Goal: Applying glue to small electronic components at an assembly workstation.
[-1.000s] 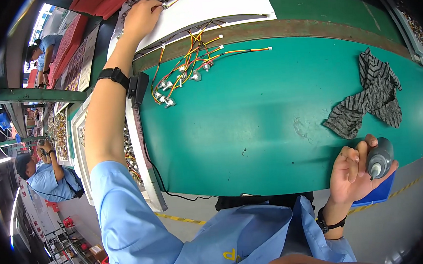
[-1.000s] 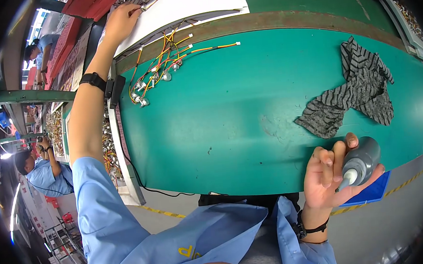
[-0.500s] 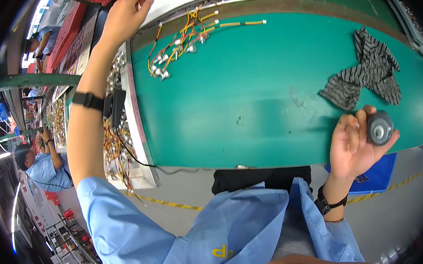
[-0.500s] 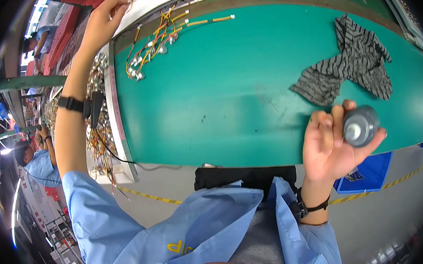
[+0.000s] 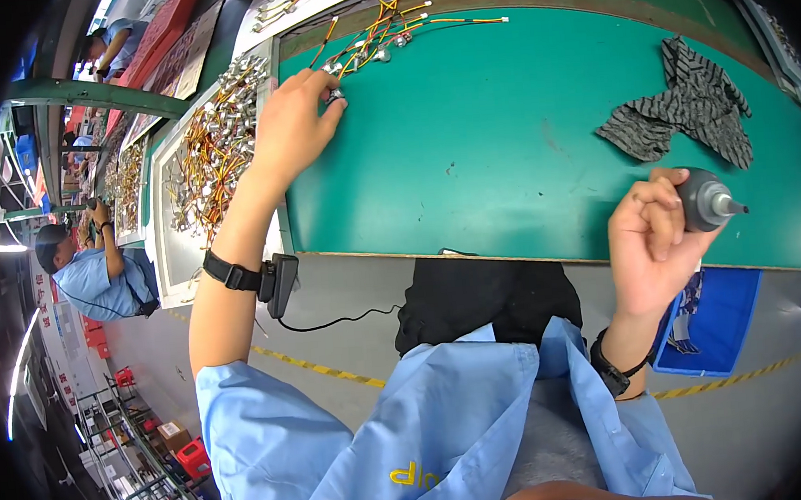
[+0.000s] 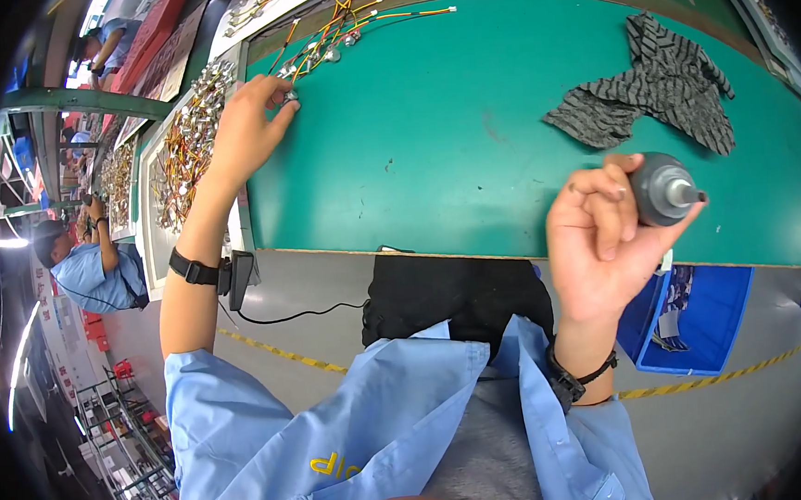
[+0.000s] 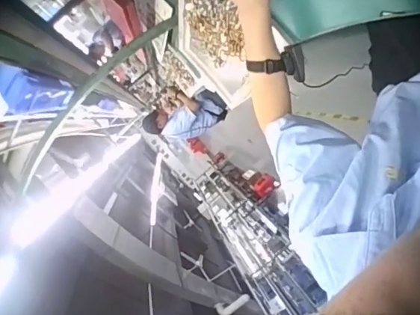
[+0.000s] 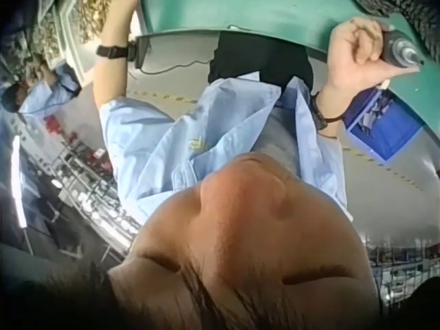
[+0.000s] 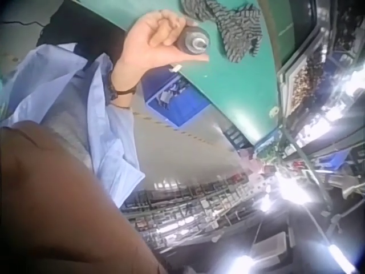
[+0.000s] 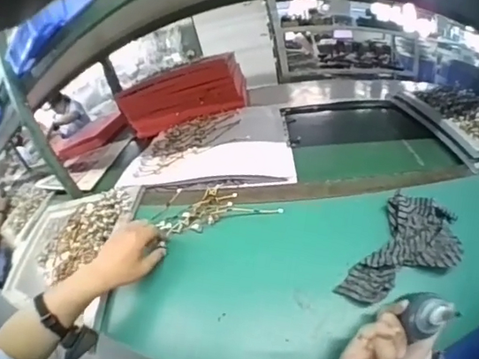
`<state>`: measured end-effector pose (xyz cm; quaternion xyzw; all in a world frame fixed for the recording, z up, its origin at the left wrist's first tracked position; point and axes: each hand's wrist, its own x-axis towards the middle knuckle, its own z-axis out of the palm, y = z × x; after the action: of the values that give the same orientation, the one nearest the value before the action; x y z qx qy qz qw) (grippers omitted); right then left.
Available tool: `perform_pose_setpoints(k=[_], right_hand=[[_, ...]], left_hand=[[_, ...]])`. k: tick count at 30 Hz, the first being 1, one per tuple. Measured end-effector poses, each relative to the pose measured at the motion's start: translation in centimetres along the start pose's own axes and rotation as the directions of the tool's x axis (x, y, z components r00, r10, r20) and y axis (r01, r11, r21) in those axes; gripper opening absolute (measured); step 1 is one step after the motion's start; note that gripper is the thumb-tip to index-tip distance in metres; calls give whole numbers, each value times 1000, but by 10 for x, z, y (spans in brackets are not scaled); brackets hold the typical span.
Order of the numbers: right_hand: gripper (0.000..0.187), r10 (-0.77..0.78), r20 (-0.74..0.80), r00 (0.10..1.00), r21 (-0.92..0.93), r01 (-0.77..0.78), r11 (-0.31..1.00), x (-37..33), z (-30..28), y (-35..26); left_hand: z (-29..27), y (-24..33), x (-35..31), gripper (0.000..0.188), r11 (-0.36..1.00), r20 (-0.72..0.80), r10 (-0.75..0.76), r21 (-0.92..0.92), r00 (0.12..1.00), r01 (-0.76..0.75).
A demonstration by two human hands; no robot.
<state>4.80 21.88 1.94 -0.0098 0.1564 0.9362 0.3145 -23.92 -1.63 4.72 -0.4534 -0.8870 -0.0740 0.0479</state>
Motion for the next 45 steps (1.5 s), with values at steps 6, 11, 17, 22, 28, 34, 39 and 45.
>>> perform_pose_setpoints(k=[6, 11, 17, 22, 28, 34, 39, 45], right_hand=[[41, 62, 15, 998, 33, -63, 997, -11, -7, 7], [40, 76, -33, 997, -31, -77, 997, -11, -5, 9], [37, 67, -122, 990, -39, -73, 997, -11, 1, 22], [32, 159, -52, 986, 195, -146, 970, -19, -2, 29], [27, 154, -167, 974, 278, -103, 955, -21, -12, 49], [36, 213, -162, 963, 268, -165, 949, -26, -8, 58], [52, 248, -53, 967, -48, -251, 967, -25, -11, 53], [68, -39, 112, 993, -628, 101, 772, -35, -3, 48]], left_hand=[[1, 18, -5, 15, 999, -55, -1, -39, 998, -1], [0, 44, -23, 14, 989, -75, 46, -139, 996, -56], [12, 61, -32, 15, 962, -186, -3, -268, 982, -48], [8, 53, -27, 14, 958, -74, -44, -286, 996, 21], [9, 54, -33, 22, 954, -34, 18, -298, 999, -27], [-4, 73, -42, 19, 905, -51, -102, -419, 994, 72], [-4, 106, -58, 14, 368, 37, -294, -918, 955, 148], [3, 152, -88, 19, -142, 19, -301, -990, 953, -25]])
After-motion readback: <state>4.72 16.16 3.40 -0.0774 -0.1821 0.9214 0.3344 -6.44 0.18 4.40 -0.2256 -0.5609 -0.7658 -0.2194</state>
